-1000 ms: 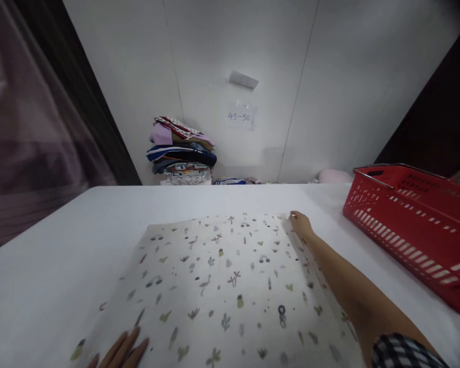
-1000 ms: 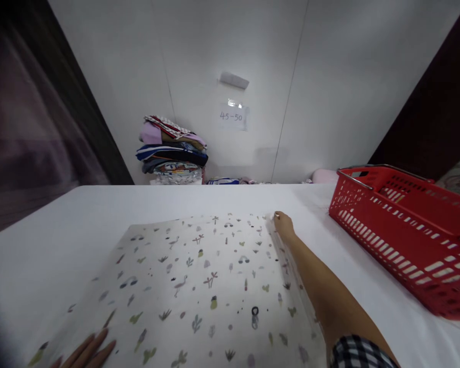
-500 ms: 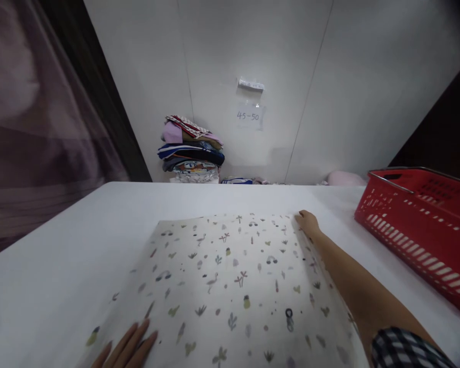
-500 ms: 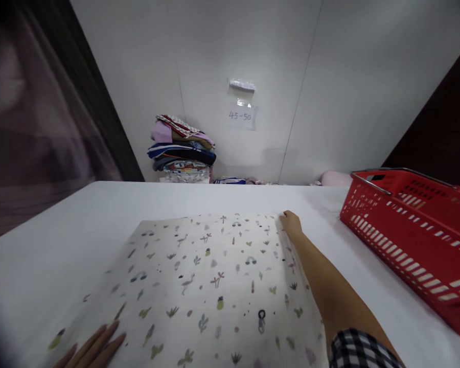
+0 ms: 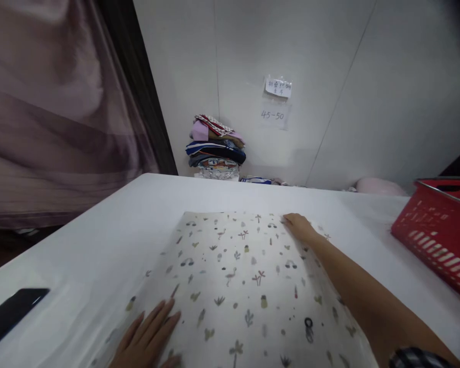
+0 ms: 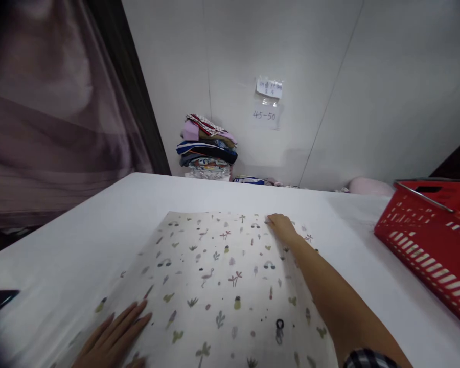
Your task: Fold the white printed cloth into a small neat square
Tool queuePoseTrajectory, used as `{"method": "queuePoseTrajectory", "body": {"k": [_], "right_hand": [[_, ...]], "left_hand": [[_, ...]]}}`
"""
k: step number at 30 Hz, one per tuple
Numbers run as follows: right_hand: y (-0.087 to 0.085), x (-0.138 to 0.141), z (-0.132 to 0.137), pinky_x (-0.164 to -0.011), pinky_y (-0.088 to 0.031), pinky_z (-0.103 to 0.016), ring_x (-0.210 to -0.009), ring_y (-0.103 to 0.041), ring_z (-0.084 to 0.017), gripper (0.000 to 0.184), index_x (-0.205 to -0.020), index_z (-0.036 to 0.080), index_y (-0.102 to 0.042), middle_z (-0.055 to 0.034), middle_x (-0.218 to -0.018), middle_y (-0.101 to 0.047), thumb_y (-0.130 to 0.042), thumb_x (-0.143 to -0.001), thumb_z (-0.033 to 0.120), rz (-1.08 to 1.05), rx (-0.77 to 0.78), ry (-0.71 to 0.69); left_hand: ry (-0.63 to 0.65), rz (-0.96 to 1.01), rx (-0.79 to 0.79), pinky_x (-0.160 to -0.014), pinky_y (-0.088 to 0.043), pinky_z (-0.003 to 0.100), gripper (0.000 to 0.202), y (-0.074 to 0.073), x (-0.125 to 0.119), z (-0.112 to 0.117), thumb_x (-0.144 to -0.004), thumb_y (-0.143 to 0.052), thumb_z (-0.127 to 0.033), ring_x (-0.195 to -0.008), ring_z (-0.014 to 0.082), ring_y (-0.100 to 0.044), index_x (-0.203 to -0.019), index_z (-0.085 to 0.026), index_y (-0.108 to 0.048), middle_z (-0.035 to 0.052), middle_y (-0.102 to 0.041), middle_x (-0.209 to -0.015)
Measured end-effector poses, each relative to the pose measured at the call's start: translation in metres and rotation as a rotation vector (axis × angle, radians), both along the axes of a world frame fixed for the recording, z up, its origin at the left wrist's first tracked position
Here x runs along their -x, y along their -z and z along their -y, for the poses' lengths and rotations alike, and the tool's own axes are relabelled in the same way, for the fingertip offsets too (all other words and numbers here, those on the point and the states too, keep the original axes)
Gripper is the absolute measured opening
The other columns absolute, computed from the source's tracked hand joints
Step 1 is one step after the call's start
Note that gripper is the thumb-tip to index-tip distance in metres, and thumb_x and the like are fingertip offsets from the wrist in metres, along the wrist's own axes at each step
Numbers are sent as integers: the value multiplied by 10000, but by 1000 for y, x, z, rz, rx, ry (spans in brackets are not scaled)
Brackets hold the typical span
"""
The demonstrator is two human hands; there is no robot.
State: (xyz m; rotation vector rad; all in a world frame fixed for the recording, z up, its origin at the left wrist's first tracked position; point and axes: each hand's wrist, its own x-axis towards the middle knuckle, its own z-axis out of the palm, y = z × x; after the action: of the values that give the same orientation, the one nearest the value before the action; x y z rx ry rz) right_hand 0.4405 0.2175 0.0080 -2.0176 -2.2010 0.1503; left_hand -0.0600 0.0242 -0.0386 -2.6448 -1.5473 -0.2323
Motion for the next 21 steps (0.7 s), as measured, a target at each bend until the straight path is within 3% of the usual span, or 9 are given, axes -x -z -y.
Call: {"method": "queuePoseTrajectory", "body": {"k": [3, 6, 8, 11, 14, 17, 21], "right_hand": [[1, 4, -10, -873, -372, -310, -1031, -529, -241, 313, -1118, 161, -625, -118, -1113, -612, -450, -875, 250, 6, 12, 30], [-1, 5, -17, -840, -376, -284, -1003, -538, -228, 288, -1047, 163, -658, -109, -1069, -623, -471, -865, 287, -14, 32, 51], [-2, 6, -19, -804, -384, -270, -959, -553, -214, 265, -975, 163, -678, -98, -1034, -634, -482, -852, 290, -34, 49, 61], [-4, 9, -23, -766, -390, -266, -917, -567, -202, 251, -939, 170, -678, -81, -1013, -644, -483, -841, 295, -62, 65, 66], [-2, 12, -26, -769, -384, -265, -929, -569, -200, 263, -958, 180, -669, -68, -1029, -650, -466, -851, 309, -79, 67, 58], [3, 14, -28, -784, -376, -261, -944, -568, -197, 267, -958, 193, -667, -56, -1040, -652, -460, -858, 329, -90, 61, 52], [7, 20, -30, -744, -378, -249, -871, -581, -179, 245, -919, 204, -666, -37, -973, -667, -472, -852, 338, -104, 42, 83]], "left_hand": [[-78, 54, 166, -953, -420, 402, 410, -35, -11, -30, -795, -454, -601, -1083, 246, -574, -1051, -360, -665, -9, -614, -1207], [-127, 115, 219, -923, -437, 381, 465, -74, -38, -88, -852, -367, -562, -1073, 242, -571, -1090, -279, -650, 26, -628, -1179], [-64, 138, 192, -940, -418, 372, 461, -88, -63, -135, -882, -326, -510, -1095, 231, -550, -1105, -249, -634, 30, -617, -1193], [20, 124, 104, -997, -351, 373, 397, -86, -100, -202, -914, -303, -359, -1145, 208, -501, -1135, -220, -600, 42, -584, -1235], [3, 37, 93, -984, -336, 375, 352, -71, -129, -247, -911, -325, -267, -1146, 203, -477, -1152, -215, -576, 51, -586, -1212], [-13, 15, 85, -943, -345, 381, 293, -60, -144, -268, -889, -391, -267, -1095, 227, -490, -1064, -200, -618, 81, -613, -1103], [-38, 38, 83, -886, -370, 355, 227, -58, -148, -273, -854, -471, -309, -1041, 232, -499, -925, -185, -647, 86, -611, -1010]]}}
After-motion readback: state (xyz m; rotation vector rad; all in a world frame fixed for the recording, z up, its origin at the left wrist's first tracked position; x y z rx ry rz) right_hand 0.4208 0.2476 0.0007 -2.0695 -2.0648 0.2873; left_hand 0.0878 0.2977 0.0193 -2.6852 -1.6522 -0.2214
